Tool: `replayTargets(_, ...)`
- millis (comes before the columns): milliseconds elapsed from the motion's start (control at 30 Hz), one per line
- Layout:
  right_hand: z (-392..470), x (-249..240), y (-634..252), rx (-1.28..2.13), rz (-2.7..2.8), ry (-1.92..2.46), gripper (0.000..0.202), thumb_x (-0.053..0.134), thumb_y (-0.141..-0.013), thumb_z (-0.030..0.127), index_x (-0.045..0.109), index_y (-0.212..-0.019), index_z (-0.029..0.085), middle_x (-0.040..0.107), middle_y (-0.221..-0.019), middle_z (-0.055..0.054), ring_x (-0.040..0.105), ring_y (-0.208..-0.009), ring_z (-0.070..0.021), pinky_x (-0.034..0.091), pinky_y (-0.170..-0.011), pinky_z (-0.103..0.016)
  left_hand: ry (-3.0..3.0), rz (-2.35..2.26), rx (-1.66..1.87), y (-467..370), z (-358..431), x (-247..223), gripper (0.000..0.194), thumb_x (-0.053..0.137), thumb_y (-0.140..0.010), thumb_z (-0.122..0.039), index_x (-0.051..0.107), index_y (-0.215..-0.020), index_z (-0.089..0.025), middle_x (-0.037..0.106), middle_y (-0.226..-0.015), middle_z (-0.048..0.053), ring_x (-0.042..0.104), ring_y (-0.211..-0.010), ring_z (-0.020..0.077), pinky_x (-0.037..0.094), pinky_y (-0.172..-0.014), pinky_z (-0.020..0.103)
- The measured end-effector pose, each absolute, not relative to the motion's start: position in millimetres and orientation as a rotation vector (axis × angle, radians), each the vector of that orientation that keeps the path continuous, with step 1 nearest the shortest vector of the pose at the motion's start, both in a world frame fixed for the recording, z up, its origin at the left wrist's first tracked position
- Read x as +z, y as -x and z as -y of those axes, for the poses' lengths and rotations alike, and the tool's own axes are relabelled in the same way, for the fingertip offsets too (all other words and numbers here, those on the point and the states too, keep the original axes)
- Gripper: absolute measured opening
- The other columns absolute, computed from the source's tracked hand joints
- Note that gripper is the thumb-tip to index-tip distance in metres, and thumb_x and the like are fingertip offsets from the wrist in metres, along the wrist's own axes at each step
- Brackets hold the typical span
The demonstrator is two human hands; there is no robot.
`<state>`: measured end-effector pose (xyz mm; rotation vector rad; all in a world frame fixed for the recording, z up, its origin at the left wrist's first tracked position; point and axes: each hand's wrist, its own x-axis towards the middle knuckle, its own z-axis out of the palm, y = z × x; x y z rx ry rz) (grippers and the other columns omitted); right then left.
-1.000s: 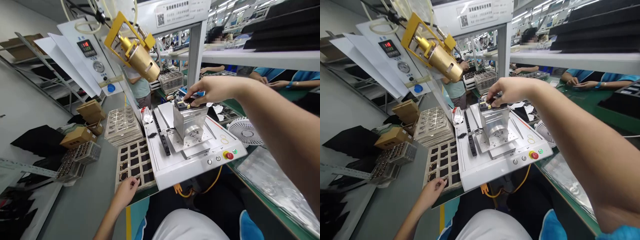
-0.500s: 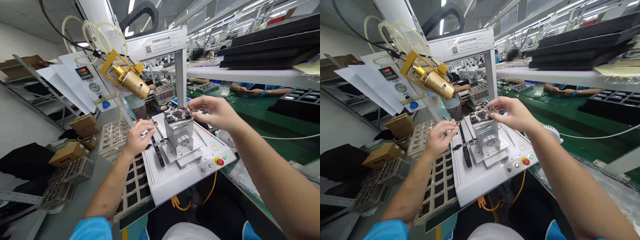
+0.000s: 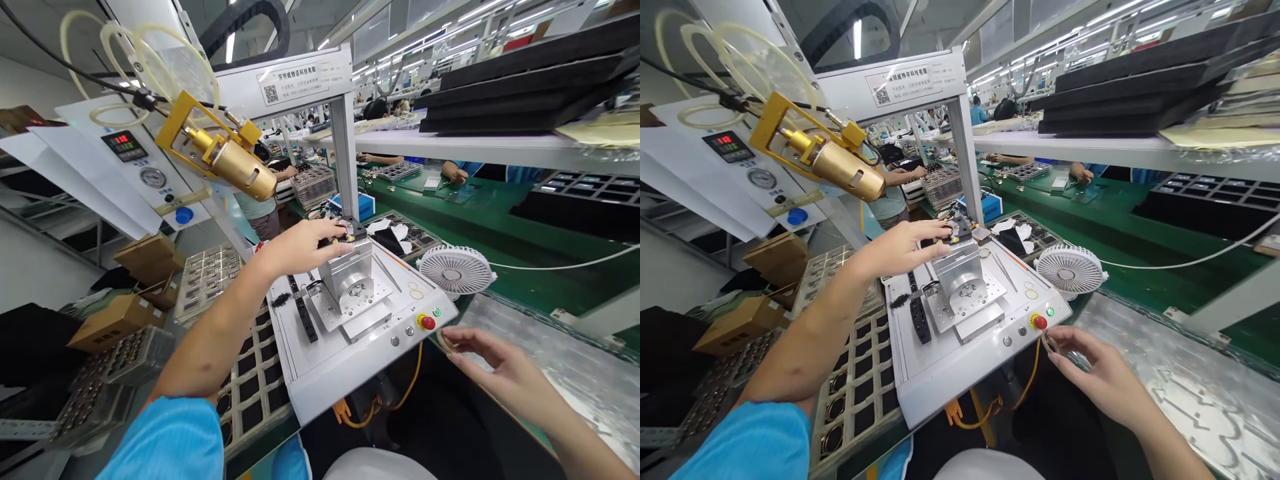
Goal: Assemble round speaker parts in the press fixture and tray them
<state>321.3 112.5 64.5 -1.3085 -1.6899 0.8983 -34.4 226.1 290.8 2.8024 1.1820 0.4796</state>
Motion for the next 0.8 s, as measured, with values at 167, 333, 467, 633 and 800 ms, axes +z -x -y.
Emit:
replayTargets(167, -117.2, 17.2, -335.9, 0.981, 1.605, 1.457, 0.047, 0.076, -0.079, 0.061, 0.075, -0.109, 0.025, 0.078, -0.112, -0.013, 0.075, -0.097, -0.0375, 0.065, -0.088, -0.049, -2.75, -1.299, 0.562, 28.1, -212.6, 263.2, 0.082, 0.065, -0.087, -0.073, 0.058, -0.145, -0.015, 0.053, -0.159, 0.019, 0.038, -0.156, 0.0393, 0.036, -0.125, 0.061)
replayTargets(333, -134.2, -4.3, -320.5, 0.954, 1.653, 1.547, 0.081, 0.067, -0.078, 0.058, 0.052, -0.146, 0.017, 0.078, -0.102, -0.013, 0.075, -0.085, -0.0333, 0.064, -0.08, -0.047, -2.696, -1.327, 0.659, 27.5, -214.1, 250.2, 0.099, 0.071, -0.077, -0.078, 0.051, -0.151, -0.016, 0.043, -0.166, 0.022, 0.031, -0.159, 0.0416, 0.025, -0.128, 0.066)
replayTargets(467, -142.0, -13.7, -305.2, 0.884, 1.832, 1.632, 0.095, 0.059, -0.081, 0.05, 0.029, -0.163, 0.013, 0.078, -0.102, -0.012, 0.075, -0.087, -0.0341, 0.058, -0.081, -0.047, -2.64, -1.331, 0.669, 31.9, -211.8, 257.1, 0.089, 0.066, -0.082, -0.078, 0.058, -0.145, -0.016, 0.05, -0.161, 0.021, 0.035, -0.158, 0.0419, 0.028, -0.126, 0.067)
replayTargets(633, -142.8, -26.9, -301.3, 0.832, 1.893, 1.676, 0.094, 0.053, -0.086, 0.05, 0.022, -0.164, 0.01, 0.076, -0.105, -0.014, 0.073, -0.089, -0.0348, 0.056, -0.081, -0.047, -2.507, -1.179, 1.248, 35.5, -164.4, 211.8, 0.071, 0.061, -0.086, -0.077, 0.067, -0.132, -0.023, 0.065, -0.143, 0.016, 0.048, -0.149, 0.0379, 0.035, -0.124, 0.065)
replayTargets(800, -145.9, -19.5, -314.2, 0.916, 1.797, 1.602, 0.097, 0.06, -0.082, 0.047, 0.021, -0.162, 0.01, 0.076, -0.104, -0.014, 0.073, -0.085, -0.0312, 0.058, -0.08, -0.044, -1.917, -1.002, 1.484, 12.0, -88.8, 96.6, 0.032, 0.072, -0.09, -0.055, 0.075, -0.102, -0.025, 0.076, -0.107, 0.012, 0.072, -0.109, 0.0312, 0.057, -0.102, 0.054)
